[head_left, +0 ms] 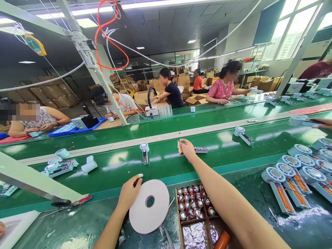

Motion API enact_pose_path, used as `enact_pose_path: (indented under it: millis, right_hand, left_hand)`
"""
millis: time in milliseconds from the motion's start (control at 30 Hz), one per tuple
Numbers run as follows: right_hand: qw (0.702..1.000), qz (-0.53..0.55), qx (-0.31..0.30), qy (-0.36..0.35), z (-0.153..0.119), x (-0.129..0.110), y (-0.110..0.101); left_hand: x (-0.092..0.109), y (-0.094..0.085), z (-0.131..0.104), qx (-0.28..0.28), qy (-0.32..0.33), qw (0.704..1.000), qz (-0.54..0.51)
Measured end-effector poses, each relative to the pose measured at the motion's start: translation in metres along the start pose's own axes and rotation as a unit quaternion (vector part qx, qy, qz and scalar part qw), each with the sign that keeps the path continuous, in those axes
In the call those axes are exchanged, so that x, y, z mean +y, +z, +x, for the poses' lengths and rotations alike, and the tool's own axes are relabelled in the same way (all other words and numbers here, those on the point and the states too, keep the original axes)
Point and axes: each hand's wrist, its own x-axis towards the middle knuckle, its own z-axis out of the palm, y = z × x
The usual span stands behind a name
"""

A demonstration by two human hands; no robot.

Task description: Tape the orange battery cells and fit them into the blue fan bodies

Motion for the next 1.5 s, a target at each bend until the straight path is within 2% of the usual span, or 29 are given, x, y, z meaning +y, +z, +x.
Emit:
enact_pose_path:
  millis: [300, 533, 1500]
  right_hand:
    - [0.999, -0.046, -0.013, -0.002, -0.006, -0.004, 0.000]
    - [0.998, -0.056, -0.024, -0.003, -0.008, -0.006, 0.000]
    - [0.995, -0.096, -0.025, -0.005, -0.012, -0.009, 0.002]
  left_hand:
    - [0.005, -0.002, 0.000, -0.024, -0.003, 1.000, 0.018]
    - [0.010, -0.004, 0.000, -0.020, -0.009, 0.999, 0.024]
    - [0.009, -0.005, -0.001, -0.029, -0.006, 0.999, 0.038]
